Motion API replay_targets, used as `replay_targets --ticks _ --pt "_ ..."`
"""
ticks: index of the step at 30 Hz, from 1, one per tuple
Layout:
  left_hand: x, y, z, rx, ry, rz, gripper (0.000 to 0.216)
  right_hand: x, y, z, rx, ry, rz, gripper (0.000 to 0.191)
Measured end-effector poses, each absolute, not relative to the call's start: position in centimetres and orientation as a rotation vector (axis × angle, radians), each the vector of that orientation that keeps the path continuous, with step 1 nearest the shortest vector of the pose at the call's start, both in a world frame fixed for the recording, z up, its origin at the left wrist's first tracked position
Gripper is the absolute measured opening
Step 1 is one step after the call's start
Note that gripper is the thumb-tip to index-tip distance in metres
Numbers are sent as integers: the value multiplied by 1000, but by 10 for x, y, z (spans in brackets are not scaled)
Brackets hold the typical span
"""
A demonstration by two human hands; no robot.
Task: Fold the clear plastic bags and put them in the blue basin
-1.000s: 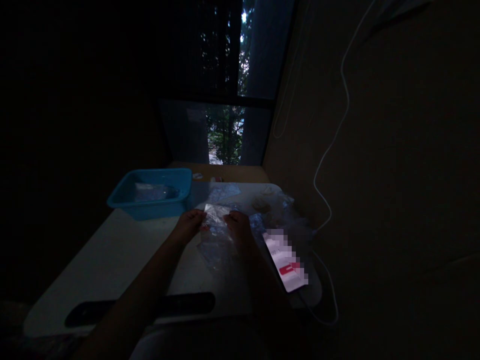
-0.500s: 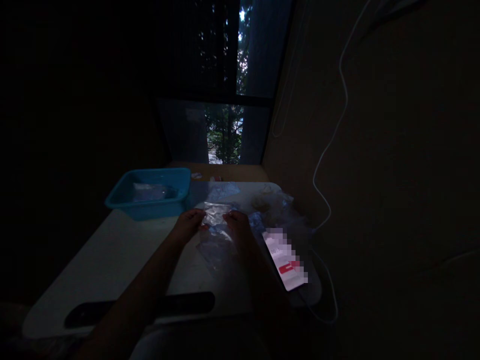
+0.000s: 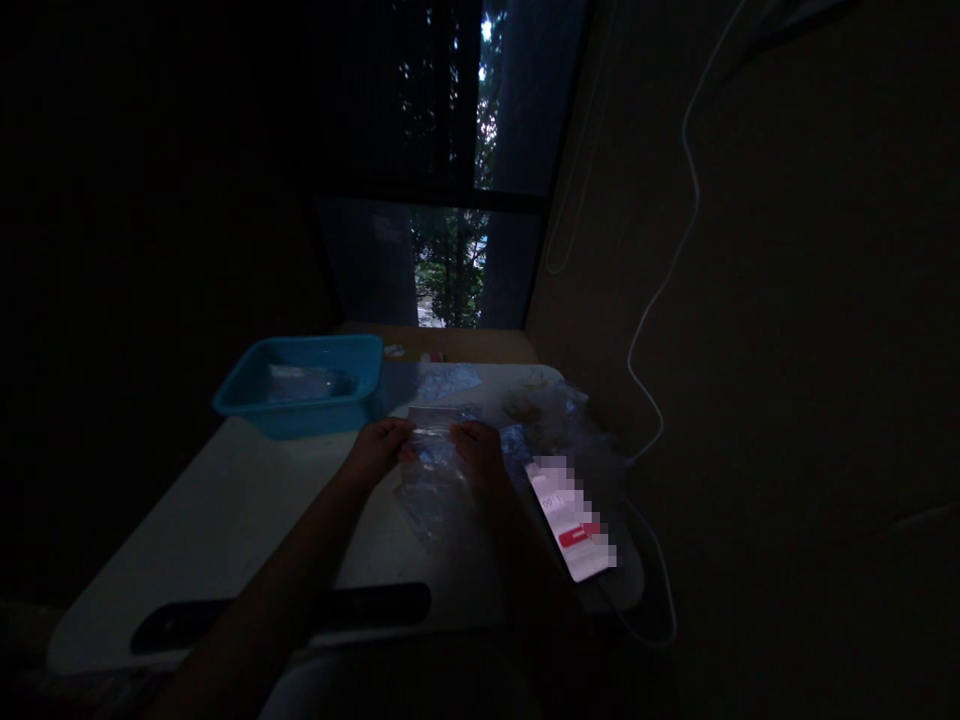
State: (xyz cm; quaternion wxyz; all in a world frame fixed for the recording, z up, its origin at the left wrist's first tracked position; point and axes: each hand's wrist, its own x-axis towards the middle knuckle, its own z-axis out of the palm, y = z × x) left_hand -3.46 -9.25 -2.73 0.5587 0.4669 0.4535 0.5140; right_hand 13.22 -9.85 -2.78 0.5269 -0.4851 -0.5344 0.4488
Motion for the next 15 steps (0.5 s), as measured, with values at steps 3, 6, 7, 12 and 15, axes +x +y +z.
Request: replay_targets --ticks 3,6,7,12,15 --pt "-34 -94 -25 1072 1048 1204 31 132 -98 -30 -1128 -1248 1086 30" --pt "-33 -95 -23 1078 1064 1185 32 130 -100 -30 -1103 -1204 1112 30" --pt "-33 -95 -23 1080 1068 1181 32 130 -101 -29 -1106 -1192 1114 29" --pt "-34 -92 -27 1090 1035 1202 28 130 -102 -24 -1149 -1324 1049 33" --pt "-34 -91 -29 1093 1041 1207 24 130 -102 -23 -1173 -1341 1033 33"
